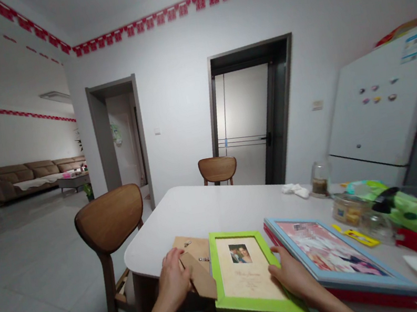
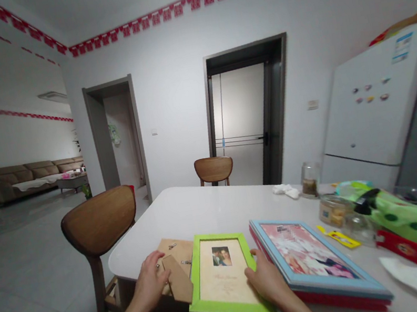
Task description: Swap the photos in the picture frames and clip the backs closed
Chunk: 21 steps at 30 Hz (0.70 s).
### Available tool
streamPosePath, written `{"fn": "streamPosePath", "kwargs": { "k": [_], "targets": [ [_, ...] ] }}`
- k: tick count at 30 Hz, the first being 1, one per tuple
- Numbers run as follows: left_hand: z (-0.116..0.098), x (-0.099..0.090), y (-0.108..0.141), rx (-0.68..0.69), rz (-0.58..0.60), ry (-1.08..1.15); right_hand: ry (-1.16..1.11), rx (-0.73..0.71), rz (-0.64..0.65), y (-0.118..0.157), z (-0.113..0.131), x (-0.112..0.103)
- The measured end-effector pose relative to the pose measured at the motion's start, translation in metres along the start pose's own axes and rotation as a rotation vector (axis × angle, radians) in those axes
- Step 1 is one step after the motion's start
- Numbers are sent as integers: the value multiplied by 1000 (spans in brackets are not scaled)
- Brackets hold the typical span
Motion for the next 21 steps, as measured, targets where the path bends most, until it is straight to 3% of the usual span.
{"fn": "streamPosePath", "kwargs": {
  "k": [2,6,8,12,15,18,21],
  "targets": [
    [-32,21,13,90,48,12,-259,94,74,5,-1,3],
    [-97,65,39,313,167,116,-1023,319,255,22,8,14],
    [-118,79,47,373,179,108,-1147,325,273,25,14,12],
    [-146,82,53,518,134,10,-1106,304,249,24,14,10],
    [-155,69,54,637,91,-49,-1029,285,230,20,10,12],
    [-142,38,42,579,-68,-15,-816,231,192,13,2,12],
    [-102,3,25,356,-228,51,-318,87,120,4,-3,7]
  ]
}}
Point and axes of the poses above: each hand's wrist, its own y-axis away from the middle knuckle, its own x-axis out of the palm, z = x × y, the point moved 8 cm from there along -y, towards the middle knuckle, and after that the axes turned 2 degrees about -y, right-handed, at the moved point
